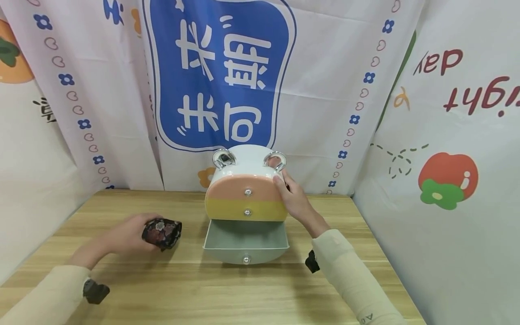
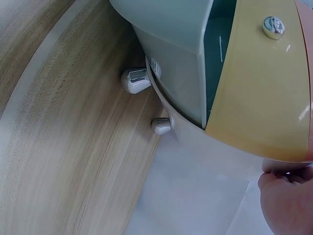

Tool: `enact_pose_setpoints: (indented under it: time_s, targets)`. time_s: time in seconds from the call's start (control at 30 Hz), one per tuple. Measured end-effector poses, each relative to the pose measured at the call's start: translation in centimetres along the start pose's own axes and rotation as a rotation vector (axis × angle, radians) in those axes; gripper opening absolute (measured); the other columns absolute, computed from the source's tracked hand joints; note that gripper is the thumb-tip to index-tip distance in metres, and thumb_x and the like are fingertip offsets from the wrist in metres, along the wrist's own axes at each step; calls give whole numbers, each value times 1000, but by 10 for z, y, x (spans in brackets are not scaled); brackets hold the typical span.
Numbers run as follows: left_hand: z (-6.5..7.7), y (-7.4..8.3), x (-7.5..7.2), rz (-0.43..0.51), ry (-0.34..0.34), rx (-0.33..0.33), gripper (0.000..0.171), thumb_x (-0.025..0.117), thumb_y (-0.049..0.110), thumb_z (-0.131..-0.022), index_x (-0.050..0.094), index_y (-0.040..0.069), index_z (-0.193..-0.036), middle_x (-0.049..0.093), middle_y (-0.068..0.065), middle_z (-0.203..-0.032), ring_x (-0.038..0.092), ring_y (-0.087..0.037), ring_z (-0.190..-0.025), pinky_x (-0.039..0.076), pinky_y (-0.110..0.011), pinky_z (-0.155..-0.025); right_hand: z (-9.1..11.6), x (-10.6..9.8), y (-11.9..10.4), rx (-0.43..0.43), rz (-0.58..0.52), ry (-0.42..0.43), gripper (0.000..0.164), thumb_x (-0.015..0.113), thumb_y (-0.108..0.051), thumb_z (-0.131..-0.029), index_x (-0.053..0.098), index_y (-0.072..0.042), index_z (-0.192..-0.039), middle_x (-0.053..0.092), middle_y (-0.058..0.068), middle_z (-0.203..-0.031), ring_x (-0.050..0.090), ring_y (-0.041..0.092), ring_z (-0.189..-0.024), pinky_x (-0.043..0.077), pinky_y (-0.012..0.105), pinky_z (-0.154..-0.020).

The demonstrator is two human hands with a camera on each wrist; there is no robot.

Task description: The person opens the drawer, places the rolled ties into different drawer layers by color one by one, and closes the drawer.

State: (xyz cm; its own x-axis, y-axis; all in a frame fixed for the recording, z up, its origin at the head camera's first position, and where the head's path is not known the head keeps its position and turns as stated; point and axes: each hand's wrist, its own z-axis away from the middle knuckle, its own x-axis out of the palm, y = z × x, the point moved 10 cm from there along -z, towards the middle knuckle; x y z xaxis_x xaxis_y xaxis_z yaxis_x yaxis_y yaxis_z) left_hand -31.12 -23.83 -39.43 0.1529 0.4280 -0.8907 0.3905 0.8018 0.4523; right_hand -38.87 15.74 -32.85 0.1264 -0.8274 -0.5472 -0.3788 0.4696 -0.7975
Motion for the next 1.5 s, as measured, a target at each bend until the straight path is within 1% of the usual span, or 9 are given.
enact_pose_setpoints:
  time_s: [0.13,0.3,0.47,0.6,0.8,0.97,1.13,1.27,1.5]
  targets:
    - [-1,15,-13,-7,4,23,85,94,26,-70,57,-7,-140,71,-19,-125,70,-23,-104,60,-45,-90,-1,-2,0,-5,3,9,81,28,-60,-112,11,-4,-168,9,6,-178,11,28,-166,16,47,-133]
    - [-5,37,-24,-12,4,50,85,94,33,-70,60,-1,-140,73,-12,-121,69,-16,-101,60,-39,-87,-1,-5,1,-10,-2,21,80,29,-58,-112,13,-3,-167,10,8,-177,11,29,-166,16,48,-133]
    - [-8,63,-30,-7,-16,46,83,94,38,-69,62,2,-137,74,-6,-114,68,-12,-95,59,-35,-83,-1,-6,2,-8,-8,21,79,29,-57,-112,12,-3,-167,10,8,-177,11,30,-166,15,49,-133]
    - [-11,85,-31,-14,-23,60,80,95,39,-68,65,4,-133,74,-3,-110,68,-11,-93,58,-35,-83,-1,-7,3,0,-7,20,80,29,-59,-112,12,-4,-168,10,7,-177,11,29,-166,15,48,-133]
    - [-17,117,-25,21,-45,112,74,96,38,-68,67,6,-128,74,-1,-109,68,-10,-94,58,-33,-83,0,-5,3,10,-8,15,82,29,-62,-111,12,-5,-168,9,6,-178,11,27,-166,15,47,-133]
    - [-26,138,-18,39,-50,148,69,95,38,-68,69,10,-126,74,1,-109,68,-9,-93,58,-33,-84,0,-3,4,11,-16,19,83,29,-62,-111,12,-4,-167,10,7,-177,11,27,-166,15,46,-133]
    - [-40,151,-7,78,-65,148,66,95,36,-69,69,10,-125,74,0,-111,68,-10,-96,59,-35,-87,1,-2,4,16,-16,25,82,30,-61,-111,12,-5,-168,10,7,-178,11,28,-166,15,47,-133]
    - [-49,157,4,110,-70,141,66,95,33,-69,69,7,-124,74,-2,-110,68,-11,-95,59,-34,-86,0,-2,4,17,-10,26,82,29,-63,-111,13,-7,-168,11,5,-178,12,27,-166,15,47,-133]
    - [-62,164,21,146,-66,91,63,96,32,-69,69,6,-120,73,-2,-108,68,-13,-94,59,-35,-86,-1,-1,3,11,-7,15,81,29,-62,-111,12,-8,-168,11,4,-178,12,26,-166,16,47,-133]
